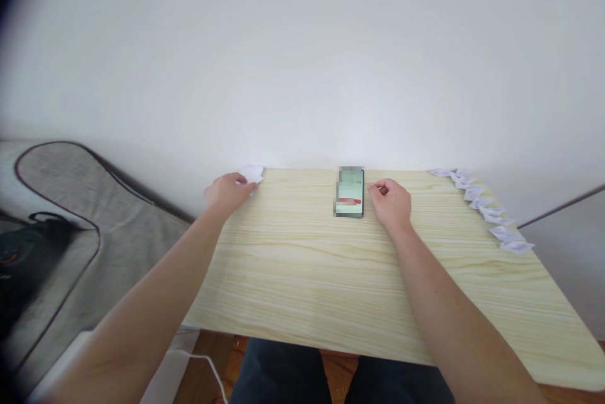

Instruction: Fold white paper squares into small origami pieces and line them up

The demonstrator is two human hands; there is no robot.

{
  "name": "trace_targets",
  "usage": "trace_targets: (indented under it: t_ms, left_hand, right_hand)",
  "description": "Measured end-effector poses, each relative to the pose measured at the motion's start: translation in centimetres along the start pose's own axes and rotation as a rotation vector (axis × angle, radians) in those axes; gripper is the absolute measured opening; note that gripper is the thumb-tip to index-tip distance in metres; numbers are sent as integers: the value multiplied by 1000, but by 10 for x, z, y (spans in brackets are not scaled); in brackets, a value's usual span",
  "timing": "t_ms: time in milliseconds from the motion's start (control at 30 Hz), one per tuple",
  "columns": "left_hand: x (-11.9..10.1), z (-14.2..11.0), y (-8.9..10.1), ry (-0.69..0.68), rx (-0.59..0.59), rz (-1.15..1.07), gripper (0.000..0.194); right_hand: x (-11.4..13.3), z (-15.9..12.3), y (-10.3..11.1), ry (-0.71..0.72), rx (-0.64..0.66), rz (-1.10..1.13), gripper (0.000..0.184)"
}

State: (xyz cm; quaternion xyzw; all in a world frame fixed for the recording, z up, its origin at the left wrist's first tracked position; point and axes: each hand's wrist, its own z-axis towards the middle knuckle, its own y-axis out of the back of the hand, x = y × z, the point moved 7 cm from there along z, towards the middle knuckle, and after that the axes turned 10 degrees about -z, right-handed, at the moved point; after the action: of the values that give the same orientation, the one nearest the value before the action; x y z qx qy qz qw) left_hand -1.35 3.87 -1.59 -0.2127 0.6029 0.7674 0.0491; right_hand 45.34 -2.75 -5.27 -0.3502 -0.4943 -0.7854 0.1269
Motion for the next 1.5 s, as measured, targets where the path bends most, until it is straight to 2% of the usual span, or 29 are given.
trace_targets:
  t_ms: [200,333,400,433,500,567,600,667,733,800,833,900,1033,1133,1367,1500]
  left_hand:
    - [-12,-5,1,-80,-32,123,47]
    - [-23,-12,7,-154,-90,214,41]
    - [-32,-21,23,-198,-183,190,37]
    - [-40,-28,34,-239,-265,153,37]
    - [-61,-50,56,-325,-415,37,35]
    - [-87,-77,64,-395,-476,-122,34]
    - [-102,-92,61,-442,-454,-223,33]
    - [-132,-119,43,-507,-310,-507,30]
    - [-152,-140,17,-467,-147,-820,29]
    - [-162,-155,-6,-411,-26,-1032,28]
    - [-163,-159,-13,-389,-3,-1088,28]
    - [-162,-164,-22,-377,35,-1118,26]
    - [-159,-163,-23,-466,93,-1075,21]
    - [-161,-163,-23,-518,144,-1099,18]
    - [-162,-174,-31,-459,284,-1187,15]
    - [-163,-179,-32,-428,283,-1180,17]
  right_hand:
    - [3,-1,2,-9,0,26,21]
    - [1,-2,4,-16,-4,37,22]
    - [0,-2,4,-20,-2,52,22]
    - [0,-2,4,-24,-4,63,21]
    - [2,-3,5,-30,-22,91,21]
    - [7,-6,10,-39,-47,159,23]
    - [12,-7,13,-40,-46,216,25]
    - [24,-12,19,-35,35,411,31]
    - [44,-19,23,13,226,589,40]
    - [64,-32,23,61,509,685,46]
    - [71,-40,22,74,640,700,48]
    - [76,-49,23,93,725,703,47]
    - [69,-55,21,164,627,707,30]
    - [60,-60,17,177,535,716,25]
    - [69,-75,24,217,496,798,28]
    - [70,-81,28,206,456,813,22]
